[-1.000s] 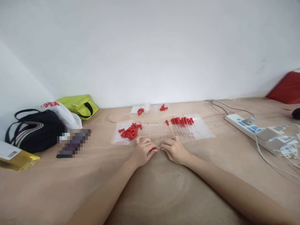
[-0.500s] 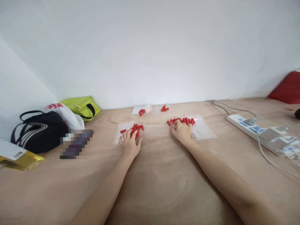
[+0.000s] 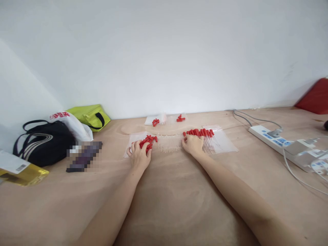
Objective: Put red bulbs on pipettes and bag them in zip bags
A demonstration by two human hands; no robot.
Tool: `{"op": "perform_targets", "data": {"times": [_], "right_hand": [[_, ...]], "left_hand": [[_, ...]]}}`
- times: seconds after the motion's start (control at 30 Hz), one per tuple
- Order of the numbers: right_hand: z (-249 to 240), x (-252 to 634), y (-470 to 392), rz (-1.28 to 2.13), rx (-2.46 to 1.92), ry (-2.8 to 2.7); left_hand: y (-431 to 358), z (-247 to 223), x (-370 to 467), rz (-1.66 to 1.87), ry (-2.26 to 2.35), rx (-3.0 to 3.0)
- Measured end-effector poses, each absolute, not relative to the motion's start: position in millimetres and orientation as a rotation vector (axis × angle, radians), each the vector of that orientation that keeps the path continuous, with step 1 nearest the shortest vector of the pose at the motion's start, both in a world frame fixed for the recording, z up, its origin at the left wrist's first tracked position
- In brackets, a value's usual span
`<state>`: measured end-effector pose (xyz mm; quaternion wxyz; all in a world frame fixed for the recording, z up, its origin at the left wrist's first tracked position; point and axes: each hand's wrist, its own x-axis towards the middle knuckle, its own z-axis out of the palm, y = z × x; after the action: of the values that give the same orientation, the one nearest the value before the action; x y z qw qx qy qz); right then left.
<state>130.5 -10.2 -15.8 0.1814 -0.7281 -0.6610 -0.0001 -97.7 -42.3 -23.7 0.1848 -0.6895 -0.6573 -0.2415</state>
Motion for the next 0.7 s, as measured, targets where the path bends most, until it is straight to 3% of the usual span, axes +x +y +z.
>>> {"op": "perform_targets", "data": {"times": [0.5,0.7], "right_hand": [[-8,122,5,0.208,-2.283,-1.807],[-15,132,-3,0.127,-2.128,-1.833]], "left_hand": [[-37,-26,-101,-0.699,-1.705,-2.013],[-36,-25,-101,-0.823,-1.560,-2.079]]}}
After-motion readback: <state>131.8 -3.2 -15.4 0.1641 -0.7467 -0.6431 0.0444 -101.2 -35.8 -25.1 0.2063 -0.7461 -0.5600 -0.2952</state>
